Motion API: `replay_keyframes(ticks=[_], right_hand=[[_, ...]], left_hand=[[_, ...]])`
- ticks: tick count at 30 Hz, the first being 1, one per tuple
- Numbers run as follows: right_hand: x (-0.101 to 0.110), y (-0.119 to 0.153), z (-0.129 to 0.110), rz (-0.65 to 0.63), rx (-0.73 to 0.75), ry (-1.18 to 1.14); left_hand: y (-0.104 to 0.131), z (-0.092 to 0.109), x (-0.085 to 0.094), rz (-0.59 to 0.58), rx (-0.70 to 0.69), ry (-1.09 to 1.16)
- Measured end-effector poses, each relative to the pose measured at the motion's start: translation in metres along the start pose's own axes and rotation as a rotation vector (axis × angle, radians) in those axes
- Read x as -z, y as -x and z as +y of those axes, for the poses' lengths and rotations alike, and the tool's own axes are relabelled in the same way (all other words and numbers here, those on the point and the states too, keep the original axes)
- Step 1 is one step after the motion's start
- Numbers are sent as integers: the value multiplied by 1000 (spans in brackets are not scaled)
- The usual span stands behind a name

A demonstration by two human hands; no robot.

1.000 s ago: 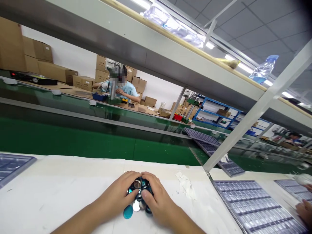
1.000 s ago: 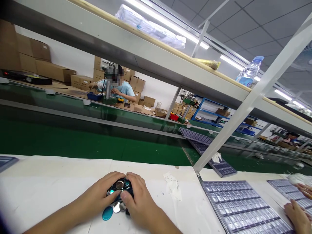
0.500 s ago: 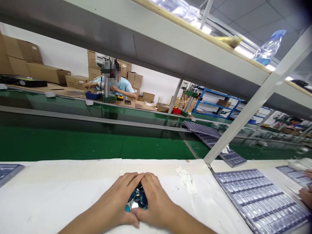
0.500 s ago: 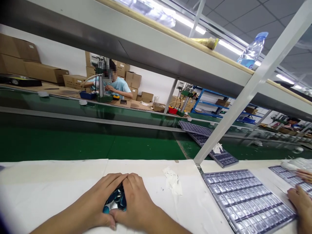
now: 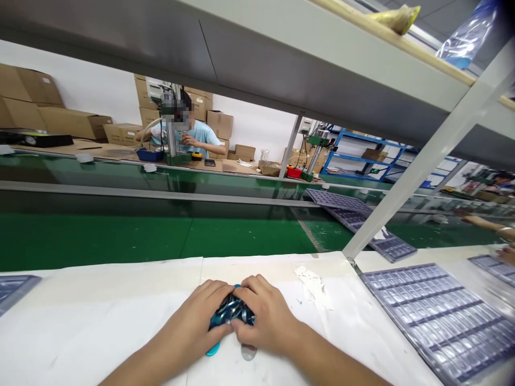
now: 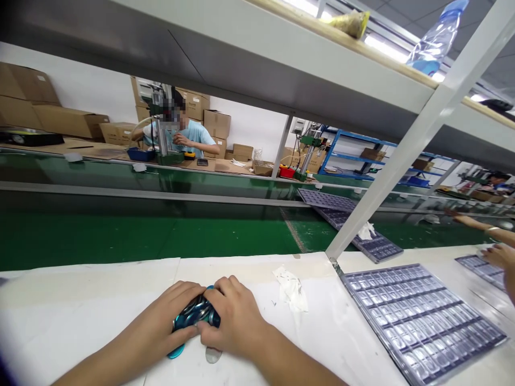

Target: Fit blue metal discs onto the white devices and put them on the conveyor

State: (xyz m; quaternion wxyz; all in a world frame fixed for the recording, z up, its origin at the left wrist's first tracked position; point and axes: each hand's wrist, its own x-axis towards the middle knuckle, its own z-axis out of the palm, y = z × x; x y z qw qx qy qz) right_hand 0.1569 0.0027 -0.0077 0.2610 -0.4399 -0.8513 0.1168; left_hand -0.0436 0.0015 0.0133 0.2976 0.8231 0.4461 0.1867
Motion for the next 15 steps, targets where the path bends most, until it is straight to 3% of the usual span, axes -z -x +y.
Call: replay_keyframes(ticks=[7, 15], right_hand=[[-1, 1, 5, 73, 77, -15], [0, 2, 4, 94, 69, -74]], left_hand=[[0, 1, 1, 11, -45, -18], [1, -3, -2, 94, 30, -43]])
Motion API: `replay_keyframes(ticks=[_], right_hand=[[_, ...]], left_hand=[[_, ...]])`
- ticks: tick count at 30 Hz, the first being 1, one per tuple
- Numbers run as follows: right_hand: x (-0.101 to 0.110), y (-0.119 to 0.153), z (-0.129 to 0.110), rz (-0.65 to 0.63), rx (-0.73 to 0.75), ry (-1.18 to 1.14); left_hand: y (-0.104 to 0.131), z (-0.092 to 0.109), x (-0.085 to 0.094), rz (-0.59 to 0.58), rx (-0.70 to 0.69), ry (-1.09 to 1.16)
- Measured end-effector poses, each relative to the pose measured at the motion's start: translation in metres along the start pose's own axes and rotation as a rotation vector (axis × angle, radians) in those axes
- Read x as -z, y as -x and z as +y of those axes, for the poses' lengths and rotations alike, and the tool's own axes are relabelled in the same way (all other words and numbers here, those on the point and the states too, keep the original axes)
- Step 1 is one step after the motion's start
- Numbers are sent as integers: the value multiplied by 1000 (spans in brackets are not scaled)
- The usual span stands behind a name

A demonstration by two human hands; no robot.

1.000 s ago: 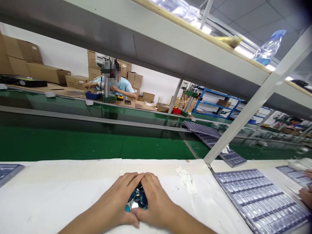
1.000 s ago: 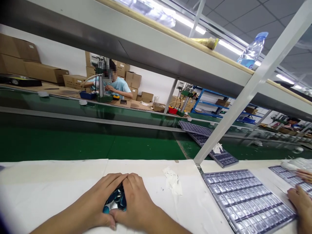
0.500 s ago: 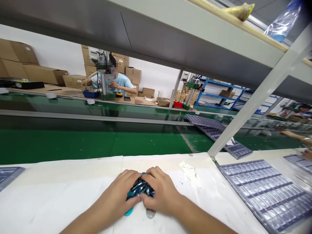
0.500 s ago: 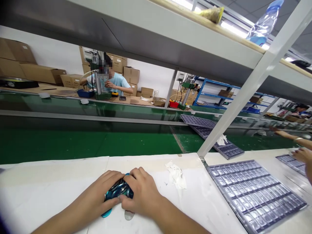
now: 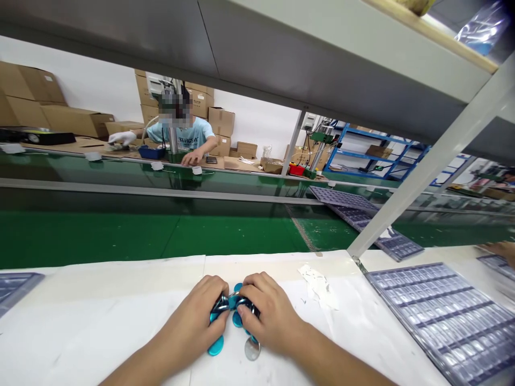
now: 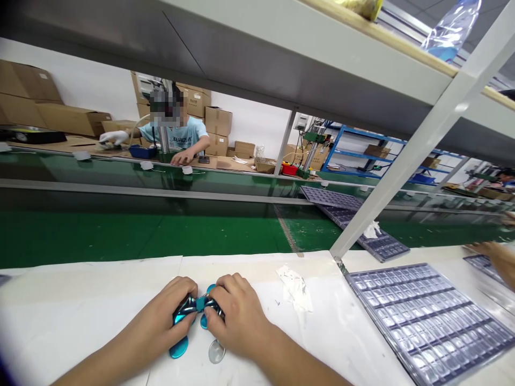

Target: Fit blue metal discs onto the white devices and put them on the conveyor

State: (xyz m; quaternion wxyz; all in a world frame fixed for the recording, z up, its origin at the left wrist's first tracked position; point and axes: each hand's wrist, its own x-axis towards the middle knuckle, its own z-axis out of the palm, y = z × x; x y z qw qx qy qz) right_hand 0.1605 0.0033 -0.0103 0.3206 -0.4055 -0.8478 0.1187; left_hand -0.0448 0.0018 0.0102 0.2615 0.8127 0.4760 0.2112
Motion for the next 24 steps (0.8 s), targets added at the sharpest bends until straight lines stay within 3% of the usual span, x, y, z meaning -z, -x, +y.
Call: replay_keyframes(ticks=[7, 24], right_hand=[[0, -2, -8, -113, -11, 12], [-11, -1, 6, 125, 82, 29]], left_hand=[[-3, 3, 1, -28, -77, 11], [-1, -2, 1, 6, -137, -9]])
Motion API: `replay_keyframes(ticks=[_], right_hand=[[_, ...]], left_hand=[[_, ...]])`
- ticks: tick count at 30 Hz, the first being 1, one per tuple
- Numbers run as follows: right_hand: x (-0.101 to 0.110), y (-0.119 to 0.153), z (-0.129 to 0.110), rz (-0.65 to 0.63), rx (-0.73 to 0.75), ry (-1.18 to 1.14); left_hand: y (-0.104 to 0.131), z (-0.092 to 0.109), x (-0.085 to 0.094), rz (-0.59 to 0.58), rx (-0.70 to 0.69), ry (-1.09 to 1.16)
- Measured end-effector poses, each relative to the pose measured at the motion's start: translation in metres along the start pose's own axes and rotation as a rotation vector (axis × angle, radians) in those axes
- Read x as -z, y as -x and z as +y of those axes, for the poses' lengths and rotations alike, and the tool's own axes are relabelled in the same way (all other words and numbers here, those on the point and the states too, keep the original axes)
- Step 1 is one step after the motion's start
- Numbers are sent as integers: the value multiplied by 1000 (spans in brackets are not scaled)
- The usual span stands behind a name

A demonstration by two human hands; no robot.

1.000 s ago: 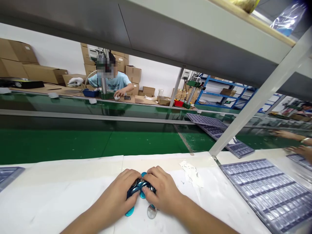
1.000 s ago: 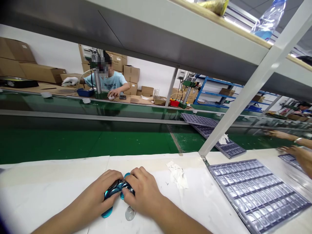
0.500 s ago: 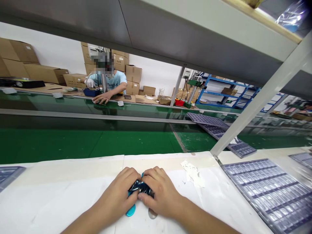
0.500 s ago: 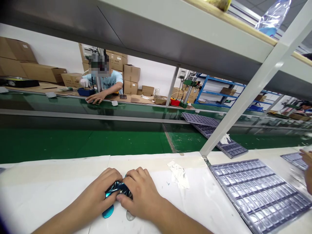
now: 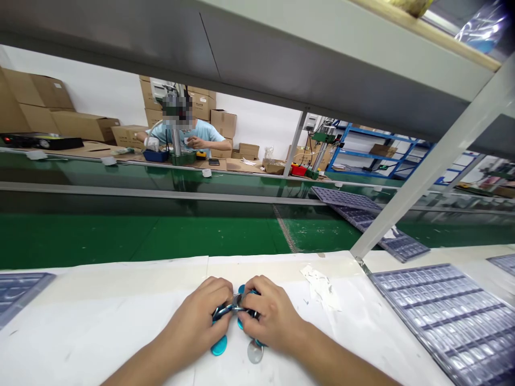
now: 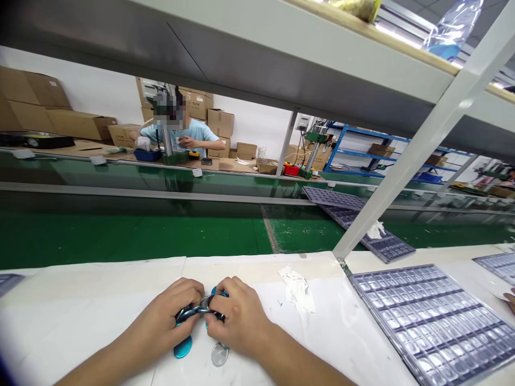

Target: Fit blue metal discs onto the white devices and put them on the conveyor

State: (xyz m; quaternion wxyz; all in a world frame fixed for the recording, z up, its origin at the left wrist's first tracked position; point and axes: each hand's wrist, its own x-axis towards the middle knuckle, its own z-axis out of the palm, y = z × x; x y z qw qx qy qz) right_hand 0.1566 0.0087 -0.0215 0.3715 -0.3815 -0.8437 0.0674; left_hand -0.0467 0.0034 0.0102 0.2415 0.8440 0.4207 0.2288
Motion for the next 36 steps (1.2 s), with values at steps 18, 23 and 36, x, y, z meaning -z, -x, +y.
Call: replay_keyframes(ticks=[18, 23, 36], right_hand=[[15, -6, 0, -6, -87, -159], [16, -3, 1, -25, -91, -158], [45, -6, -6, -278, -86, -49]], left_hand=[[2, 6, 9, -121, -59, -132], [7, 5, 14, -191, -36, -132], [4, 8, 9, -66, -116, -165]])
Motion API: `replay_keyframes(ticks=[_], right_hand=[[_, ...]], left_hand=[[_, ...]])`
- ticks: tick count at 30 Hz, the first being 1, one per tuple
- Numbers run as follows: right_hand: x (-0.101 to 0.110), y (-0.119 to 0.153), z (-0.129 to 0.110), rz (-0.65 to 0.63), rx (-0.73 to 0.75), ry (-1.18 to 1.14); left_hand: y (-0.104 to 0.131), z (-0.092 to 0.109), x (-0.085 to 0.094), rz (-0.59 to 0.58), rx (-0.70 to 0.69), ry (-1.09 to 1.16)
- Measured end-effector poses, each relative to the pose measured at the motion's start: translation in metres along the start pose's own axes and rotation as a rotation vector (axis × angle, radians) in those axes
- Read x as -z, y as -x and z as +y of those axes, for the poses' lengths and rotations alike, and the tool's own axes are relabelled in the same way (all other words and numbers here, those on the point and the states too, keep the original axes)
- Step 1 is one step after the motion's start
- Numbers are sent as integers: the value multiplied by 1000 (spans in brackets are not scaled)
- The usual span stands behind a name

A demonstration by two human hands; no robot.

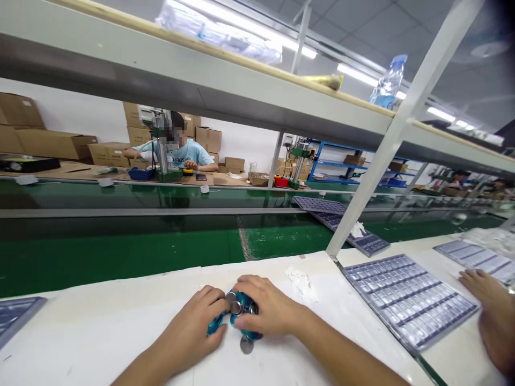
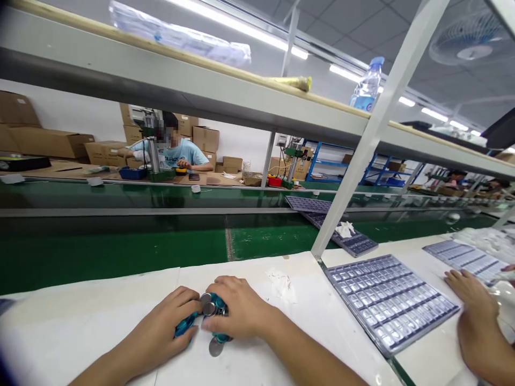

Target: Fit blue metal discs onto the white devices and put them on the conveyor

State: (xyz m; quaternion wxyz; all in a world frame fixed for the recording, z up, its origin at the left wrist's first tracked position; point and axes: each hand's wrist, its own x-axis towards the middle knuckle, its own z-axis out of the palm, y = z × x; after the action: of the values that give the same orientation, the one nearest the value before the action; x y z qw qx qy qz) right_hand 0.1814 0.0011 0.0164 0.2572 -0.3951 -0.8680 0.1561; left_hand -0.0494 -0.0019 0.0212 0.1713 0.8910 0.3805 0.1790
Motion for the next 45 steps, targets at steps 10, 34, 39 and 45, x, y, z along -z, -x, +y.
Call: replay_keyframes(ticks=[10, 34, 39, 45], right_hand=[[-30, 3, 12, -42, 93, 146], [-37, -3, 1, 221, -94, 144], [-25, -3, 5, 295, -115, -35], [-19, -8, 13, 431, -196, -204]], left_hand=[[0, -2, -7, 63, 11, 37], [-1, 5, -8, 28, -36, -22], [-3, 3, -12, 49, 13, -57], [-7, -3, -15, 58, 56, -90]])
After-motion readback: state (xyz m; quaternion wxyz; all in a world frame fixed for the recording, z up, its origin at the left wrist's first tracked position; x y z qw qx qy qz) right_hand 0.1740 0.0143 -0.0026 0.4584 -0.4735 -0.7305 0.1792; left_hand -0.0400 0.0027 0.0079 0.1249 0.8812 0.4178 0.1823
